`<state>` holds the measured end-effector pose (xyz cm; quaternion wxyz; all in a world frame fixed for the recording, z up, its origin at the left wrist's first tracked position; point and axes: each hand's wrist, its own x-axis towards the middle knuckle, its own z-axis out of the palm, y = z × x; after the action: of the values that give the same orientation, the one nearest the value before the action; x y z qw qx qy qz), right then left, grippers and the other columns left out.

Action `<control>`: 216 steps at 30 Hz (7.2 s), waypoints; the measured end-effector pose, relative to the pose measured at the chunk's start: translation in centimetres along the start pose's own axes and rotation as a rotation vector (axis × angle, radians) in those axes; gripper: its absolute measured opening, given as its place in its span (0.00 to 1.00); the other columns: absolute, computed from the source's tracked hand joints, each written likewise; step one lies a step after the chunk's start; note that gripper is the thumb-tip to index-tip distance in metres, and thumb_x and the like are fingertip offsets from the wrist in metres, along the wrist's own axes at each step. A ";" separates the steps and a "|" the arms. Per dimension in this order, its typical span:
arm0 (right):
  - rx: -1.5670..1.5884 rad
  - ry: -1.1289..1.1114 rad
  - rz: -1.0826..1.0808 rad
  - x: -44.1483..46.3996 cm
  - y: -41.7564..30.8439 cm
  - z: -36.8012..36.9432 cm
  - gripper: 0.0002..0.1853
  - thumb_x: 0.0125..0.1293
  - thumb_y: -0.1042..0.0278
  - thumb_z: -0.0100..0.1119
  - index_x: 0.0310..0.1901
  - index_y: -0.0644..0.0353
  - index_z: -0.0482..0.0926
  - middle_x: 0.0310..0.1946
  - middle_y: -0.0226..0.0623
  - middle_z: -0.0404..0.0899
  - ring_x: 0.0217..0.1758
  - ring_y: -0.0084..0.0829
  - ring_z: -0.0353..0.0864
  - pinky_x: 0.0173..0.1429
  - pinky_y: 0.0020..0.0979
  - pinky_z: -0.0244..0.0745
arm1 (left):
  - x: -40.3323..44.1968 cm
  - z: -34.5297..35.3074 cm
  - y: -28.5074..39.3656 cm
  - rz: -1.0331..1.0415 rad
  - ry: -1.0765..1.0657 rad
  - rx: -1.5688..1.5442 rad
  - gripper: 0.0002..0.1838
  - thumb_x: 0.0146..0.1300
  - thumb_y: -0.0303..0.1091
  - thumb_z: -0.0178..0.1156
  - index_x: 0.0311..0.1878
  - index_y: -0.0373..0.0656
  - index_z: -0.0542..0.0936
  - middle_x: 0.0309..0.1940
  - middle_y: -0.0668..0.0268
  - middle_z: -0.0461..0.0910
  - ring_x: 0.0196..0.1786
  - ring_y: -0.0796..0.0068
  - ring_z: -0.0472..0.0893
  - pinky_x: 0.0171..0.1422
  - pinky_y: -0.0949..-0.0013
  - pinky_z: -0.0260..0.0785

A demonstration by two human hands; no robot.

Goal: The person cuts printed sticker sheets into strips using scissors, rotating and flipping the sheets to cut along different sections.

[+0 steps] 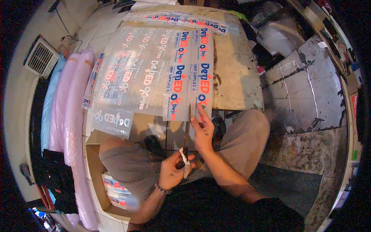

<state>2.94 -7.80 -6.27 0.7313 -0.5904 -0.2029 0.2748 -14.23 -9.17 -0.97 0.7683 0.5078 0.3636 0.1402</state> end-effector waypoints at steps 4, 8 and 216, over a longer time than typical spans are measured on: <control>-0.028 0.007 -0.048 0.1 0.3 -0.1 0.27 0.67 0.79 0.57 0.68 0.65 0.68 0.68 0.39 0.69 0.60 0.21 0.73 0.63 0.24 0.68 | 0.3 -0.2 0.1 0.063 0.000 0.052 0.24 0.58 0.22 0.68 0.58 0.34 0.73 0.47 0.61 0.84 0.45 0.81 0.80 0.45 0.74 0.76; -0.036 -0.015 0.005 -0.3 -0.2 -0.3 0.27 0.67 0.77 0.58 0.68 0.65 0.68 0.67 0.40 0.70 0.61 0.25 0.73 0.63 0.27 0.69 | 1.6 0.2 1.1 0.042 0.031 0.104 0.24 0.58 0.21 0.68 0.58 0.35 0.74 0.48 0.59 0.84 0.44 0.80 0.81 0.44 0.74 0.76; 0.414 -0.085 0.187 -0.9 1.3 -2.4 0.35 0.65 0.81 0.43 0.75 0.60 0.54 0.75 0.33 0.56 0.66 0.27 0.70 0.71 0.39 0.63 | 20.3 1.4 10.7 0.204 -0.008 -0.016 0.19 0.60 0.25 0.64 0.56 0.35 0.77 0.37 0.62 0.85 0.34 0.76 0.84 0.31 0.73 0.79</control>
<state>3.53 -10.03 -8.08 0.7990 -0.4317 -0.1171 0.4019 2.55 6.46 0.32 0.7554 0.5368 0.3056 0.2187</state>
